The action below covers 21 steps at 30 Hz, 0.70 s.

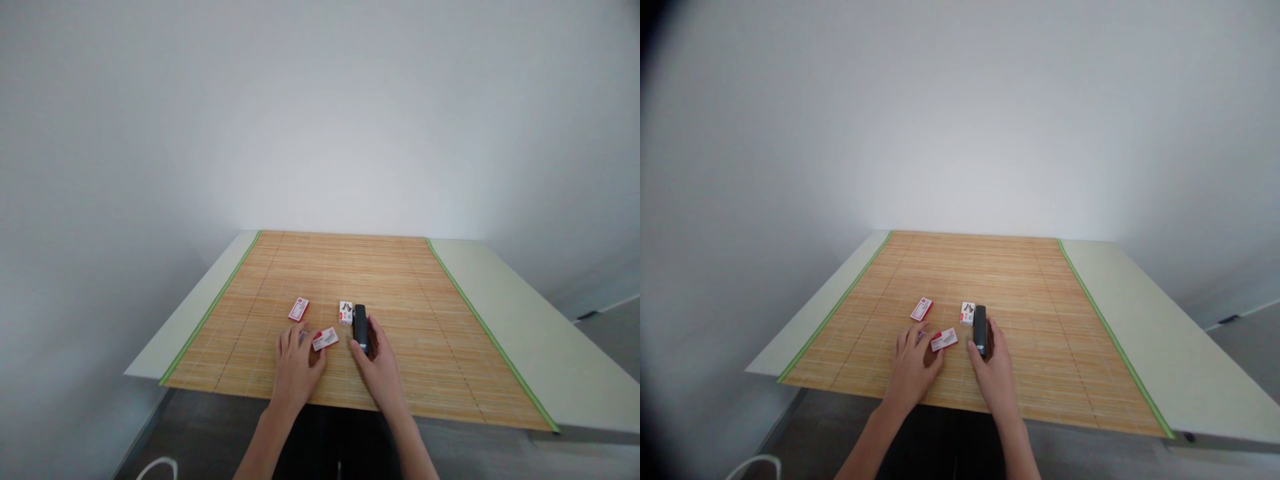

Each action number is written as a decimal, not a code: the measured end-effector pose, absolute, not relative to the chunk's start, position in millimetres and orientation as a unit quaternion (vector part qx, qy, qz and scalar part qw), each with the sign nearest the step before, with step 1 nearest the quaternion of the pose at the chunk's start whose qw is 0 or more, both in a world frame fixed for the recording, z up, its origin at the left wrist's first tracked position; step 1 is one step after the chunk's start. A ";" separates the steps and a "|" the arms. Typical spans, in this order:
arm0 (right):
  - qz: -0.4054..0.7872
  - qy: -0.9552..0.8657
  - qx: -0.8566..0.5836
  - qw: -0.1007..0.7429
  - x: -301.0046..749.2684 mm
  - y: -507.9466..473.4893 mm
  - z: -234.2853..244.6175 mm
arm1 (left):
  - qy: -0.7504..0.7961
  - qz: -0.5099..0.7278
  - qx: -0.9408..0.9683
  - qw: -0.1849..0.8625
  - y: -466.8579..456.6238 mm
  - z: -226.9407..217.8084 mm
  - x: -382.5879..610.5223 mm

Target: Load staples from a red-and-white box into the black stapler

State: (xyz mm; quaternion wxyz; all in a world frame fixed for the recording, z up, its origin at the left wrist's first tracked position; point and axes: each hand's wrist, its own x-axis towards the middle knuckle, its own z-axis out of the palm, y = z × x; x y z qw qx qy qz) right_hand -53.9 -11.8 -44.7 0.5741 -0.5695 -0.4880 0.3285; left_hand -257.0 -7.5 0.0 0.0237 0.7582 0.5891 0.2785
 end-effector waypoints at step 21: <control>0.175 -0.554 -0.611 0.538 -34.6 -0.1 -21.9 | 0.472 0.183 0.856 0.107 -7.9 19.1 -230.3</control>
